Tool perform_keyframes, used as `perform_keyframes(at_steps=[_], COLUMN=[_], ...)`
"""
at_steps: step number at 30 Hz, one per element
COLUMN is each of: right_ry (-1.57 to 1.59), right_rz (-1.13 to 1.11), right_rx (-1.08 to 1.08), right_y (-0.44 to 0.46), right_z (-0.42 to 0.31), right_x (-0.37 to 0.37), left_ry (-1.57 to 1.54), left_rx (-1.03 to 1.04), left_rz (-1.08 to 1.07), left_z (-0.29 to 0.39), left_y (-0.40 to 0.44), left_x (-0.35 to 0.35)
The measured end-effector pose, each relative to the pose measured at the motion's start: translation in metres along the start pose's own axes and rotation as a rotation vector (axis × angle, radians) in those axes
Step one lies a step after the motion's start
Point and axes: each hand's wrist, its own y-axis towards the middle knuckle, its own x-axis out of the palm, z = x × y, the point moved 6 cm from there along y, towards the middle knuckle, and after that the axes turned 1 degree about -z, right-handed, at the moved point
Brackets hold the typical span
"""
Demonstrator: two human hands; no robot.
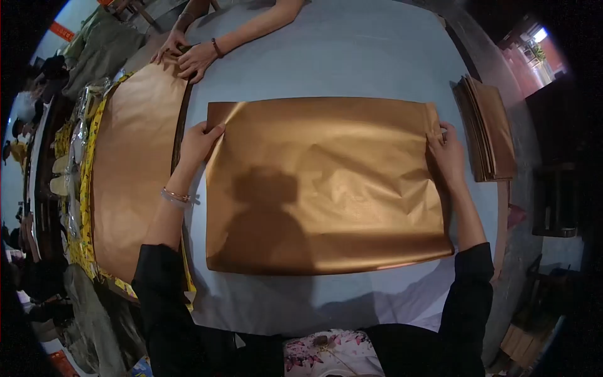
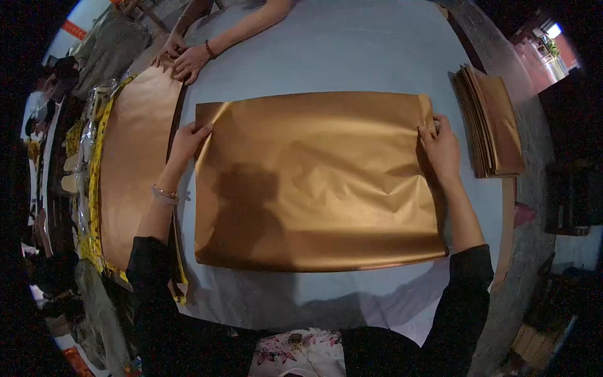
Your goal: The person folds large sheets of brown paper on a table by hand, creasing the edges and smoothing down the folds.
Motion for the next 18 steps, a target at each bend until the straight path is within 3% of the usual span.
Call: perform_keyframes(at_steps=[3, 9, 13, 18], right_ry=[-0.056, -0.114, -0.148, -0.101], right_rz=[-0.092, -0.029, -0.103, -0.113], right_rx=[0.095, -0.052, -0.071, -0.106], right_y=[-0.002, -0.003, -0.003, -0.002], right_z=[-0.005, -0.011, -0.009, -0.007], right_x=[-0.001, 0.001, 0.006, 0.008], left_ry=[0.061, -0.082, -0.171, -0.022], left_rx=[0.014, 0.002, 0.023, 0.000], left_rz=[0.037, 0.054, 0.092, 0.159], left_z=[-0.003, 0.015, 0.012, 0.009], left_y=[0.000, -0.011, -0.013, -0.011], left_x=[0.003, -0.002, 0.001, -0.003])
